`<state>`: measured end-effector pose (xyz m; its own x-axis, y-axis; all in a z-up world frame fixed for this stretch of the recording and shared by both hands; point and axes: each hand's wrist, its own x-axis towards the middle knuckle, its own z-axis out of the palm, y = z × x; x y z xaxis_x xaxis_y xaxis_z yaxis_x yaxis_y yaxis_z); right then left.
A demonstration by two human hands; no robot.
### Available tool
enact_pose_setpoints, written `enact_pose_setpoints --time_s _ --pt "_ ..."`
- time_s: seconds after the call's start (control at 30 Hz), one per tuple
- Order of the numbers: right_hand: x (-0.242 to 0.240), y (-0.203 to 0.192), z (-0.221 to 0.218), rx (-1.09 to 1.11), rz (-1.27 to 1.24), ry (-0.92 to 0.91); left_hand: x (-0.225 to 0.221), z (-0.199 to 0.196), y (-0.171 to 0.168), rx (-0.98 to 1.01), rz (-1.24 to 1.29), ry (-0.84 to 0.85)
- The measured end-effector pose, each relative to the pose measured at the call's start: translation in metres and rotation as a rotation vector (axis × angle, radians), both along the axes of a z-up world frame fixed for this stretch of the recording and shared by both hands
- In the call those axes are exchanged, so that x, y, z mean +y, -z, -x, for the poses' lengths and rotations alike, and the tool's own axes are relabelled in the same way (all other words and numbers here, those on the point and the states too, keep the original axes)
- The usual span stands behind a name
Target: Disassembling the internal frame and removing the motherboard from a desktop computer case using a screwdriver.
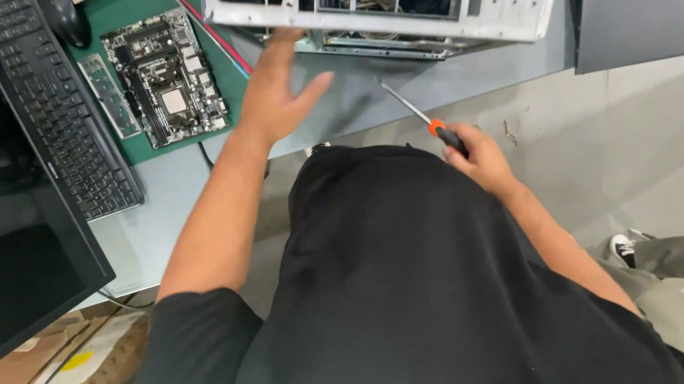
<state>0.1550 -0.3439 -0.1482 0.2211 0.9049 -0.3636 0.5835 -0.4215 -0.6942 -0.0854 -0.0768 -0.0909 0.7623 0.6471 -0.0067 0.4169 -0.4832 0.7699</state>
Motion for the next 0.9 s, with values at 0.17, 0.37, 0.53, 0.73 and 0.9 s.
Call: enact_pose_setpoints --time_s 0.17,0.37,0.53,0.73,0.9 --pt "0.036 -0.050 0.008 -0.142 -0.005 -0.008 0.018 -0.017 0.036 0.014 -0.294 0.135" --pt "0.044 -0.066 0.008 -0.368 -0.272 0.216 0.015 -0.029 0.051 -0.094 -0.349 0.091" --pt "0.064 -0.080 0.001 -0.543 -0.343 0.300 -0.005 -0.047 0.049 -0.245 -0.413 0.050" --pt "0.089 -0.087 0.000 -0.477 -0.267 0.330 -0.010 -0.056 0.032 -0.366 -0.104 0.151" --pt "0.111 -0.090 0.021 -0.384 -0.210 0.285 -0.011 -0.053 0.033 -0.236 0.463 0.129"
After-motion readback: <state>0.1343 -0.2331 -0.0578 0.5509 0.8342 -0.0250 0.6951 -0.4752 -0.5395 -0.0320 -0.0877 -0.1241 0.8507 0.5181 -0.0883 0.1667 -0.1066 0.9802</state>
